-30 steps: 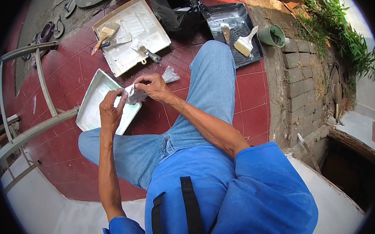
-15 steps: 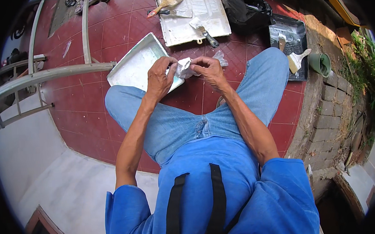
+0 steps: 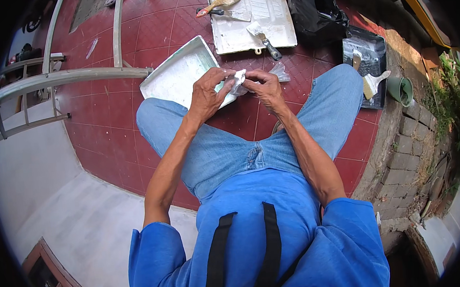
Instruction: The person wraps a paint roller in a plastic bag, pours a liquid from a bucket into a small container, and kemudian uses a brush to stir white paint in a tray.
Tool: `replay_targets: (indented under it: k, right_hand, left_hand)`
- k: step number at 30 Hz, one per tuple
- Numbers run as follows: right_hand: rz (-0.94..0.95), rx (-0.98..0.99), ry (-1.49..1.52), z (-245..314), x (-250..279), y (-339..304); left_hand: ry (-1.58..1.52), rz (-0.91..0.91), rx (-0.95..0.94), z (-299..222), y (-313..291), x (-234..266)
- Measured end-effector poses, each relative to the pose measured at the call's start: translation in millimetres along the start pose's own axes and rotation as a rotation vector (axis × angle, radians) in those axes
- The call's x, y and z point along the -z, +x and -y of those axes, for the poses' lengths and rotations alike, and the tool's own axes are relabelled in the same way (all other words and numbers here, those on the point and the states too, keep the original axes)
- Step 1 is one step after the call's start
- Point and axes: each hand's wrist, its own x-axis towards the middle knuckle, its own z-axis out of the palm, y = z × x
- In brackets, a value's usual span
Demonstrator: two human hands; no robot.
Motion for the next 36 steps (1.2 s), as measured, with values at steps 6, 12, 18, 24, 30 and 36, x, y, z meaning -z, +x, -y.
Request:
replay_targets:
  k: [6, 12, 18, 24, 30, 36]
  right_hand:
    - [0.006, 0.067, -0.015, -7.5, -2.7, 3.0]
    - [0.034, 0.031, 0.03, -5.1, -5.4, 2.5]
    - [0.034, -0.053, 0.104, -9.0, -3.3, 4.1]
    - [0.005, 0.042, 0.031, -6.1, 1.6, 7.4]
    - [0.05, 0.011, -0.078, 1.8, 7.2, 4.0]
    - [0.009, 0.101, -0.146, 1.9, 15.1, 3.5]
  left_hand:
    - [0.096, 0.003, -0.045, 1.5, -1.0, -3.9]
    - [0.027, -0.021, 0.003, 2.8, -3.3, -7.6]
    - [0.014, -0.095, 0.034, 4.5, -6.5, -8.7]
    - [0.056, -0.158, 0.013, 4.1, -6.1, -4.8]
    - [0.078, -0.156, 0.025, -2.1, -6.8, -1.9]
    - [0.091, -0.16, 0.022, -6.2, -7.5, -4.7]
